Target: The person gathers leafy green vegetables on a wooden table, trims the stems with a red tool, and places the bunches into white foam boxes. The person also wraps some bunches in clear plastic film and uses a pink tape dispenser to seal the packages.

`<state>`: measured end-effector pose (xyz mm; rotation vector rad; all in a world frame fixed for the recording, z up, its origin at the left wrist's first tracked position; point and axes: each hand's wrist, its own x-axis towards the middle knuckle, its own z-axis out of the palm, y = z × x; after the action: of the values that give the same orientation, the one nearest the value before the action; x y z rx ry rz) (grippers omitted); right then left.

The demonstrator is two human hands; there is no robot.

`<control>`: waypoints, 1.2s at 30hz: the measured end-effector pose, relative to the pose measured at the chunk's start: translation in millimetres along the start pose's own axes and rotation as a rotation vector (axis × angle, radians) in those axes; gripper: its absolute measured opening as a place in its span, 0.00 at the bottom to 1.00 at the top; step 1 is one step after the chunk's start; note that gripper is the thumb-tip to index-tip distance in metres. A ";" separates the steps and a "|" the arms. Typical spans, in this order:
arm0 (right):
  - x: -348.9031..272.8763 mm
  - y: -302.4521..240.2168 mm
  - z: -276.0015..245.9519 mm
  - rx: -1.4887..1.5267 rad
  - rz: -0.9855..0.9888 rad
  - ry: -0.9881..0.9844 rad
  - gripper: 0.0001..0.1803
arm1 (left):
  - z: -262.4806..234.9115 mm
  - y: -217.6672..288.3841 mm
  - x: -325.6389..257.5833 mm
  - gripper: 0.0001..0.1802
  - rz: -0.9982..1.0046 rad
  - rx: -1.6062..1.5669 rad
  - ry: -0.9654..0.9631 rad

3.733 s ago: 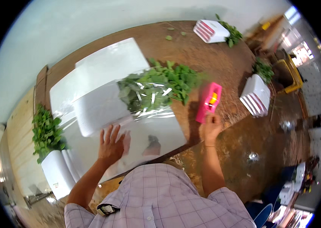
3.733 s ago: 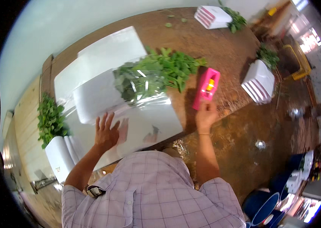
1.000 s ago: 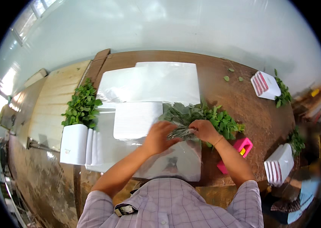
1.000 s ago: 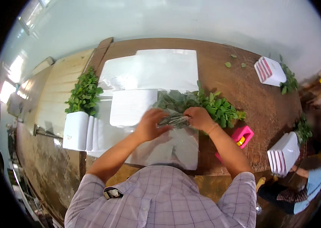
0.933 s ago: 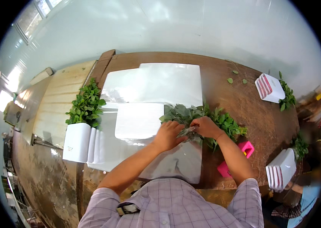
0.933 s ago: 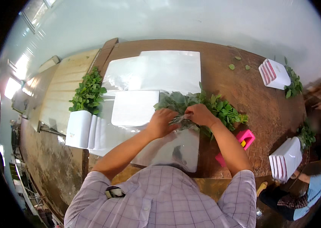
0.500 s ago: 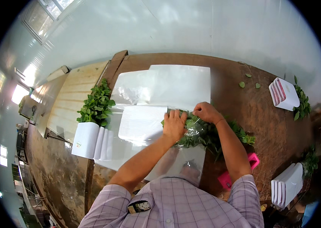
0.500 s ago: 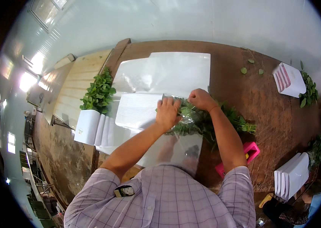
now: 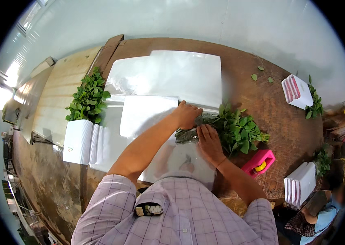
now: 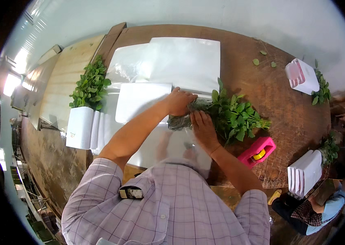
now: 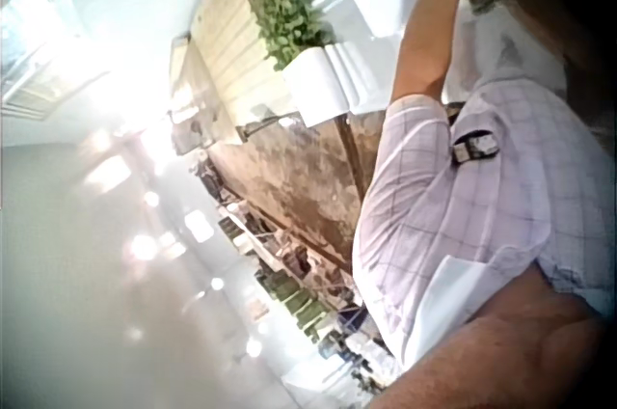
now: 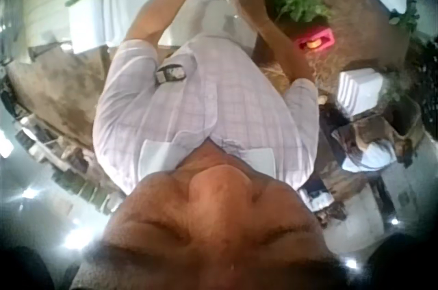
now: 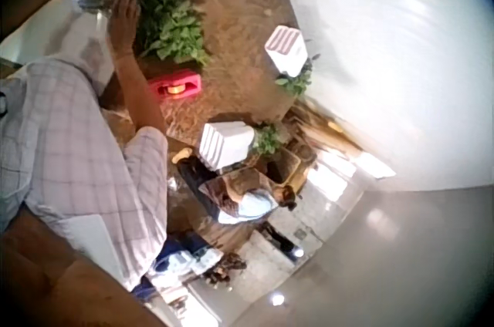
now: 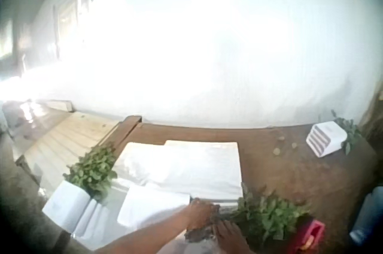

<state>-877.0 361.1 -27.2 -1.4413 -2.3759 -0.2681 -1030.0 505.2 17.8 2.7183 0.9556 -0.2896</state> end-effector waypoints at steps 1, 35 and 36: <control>3.5 3.6 2.2 0.031 0.006 0.012 0.28 | -1.4 0.9 -1.6 0.37 0.000 -0.003 0.012; -146.6 -65.7 -157.5 0.648 1.603 0.454 0.16 | 8.8 6.7 -22.1 0.48 0.159 0.072 0.125; -177.3 -70.1 -132.1 0.664 1.515 0.475 0.20 | 5.6 9.9 -22.1 0.48 0.154 0.061 0.088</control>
<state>-838.3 138.9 27.0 -1.9828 -0.4794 0.4677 -1041.2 483.1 20.0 2.8620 0.7655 -0.1740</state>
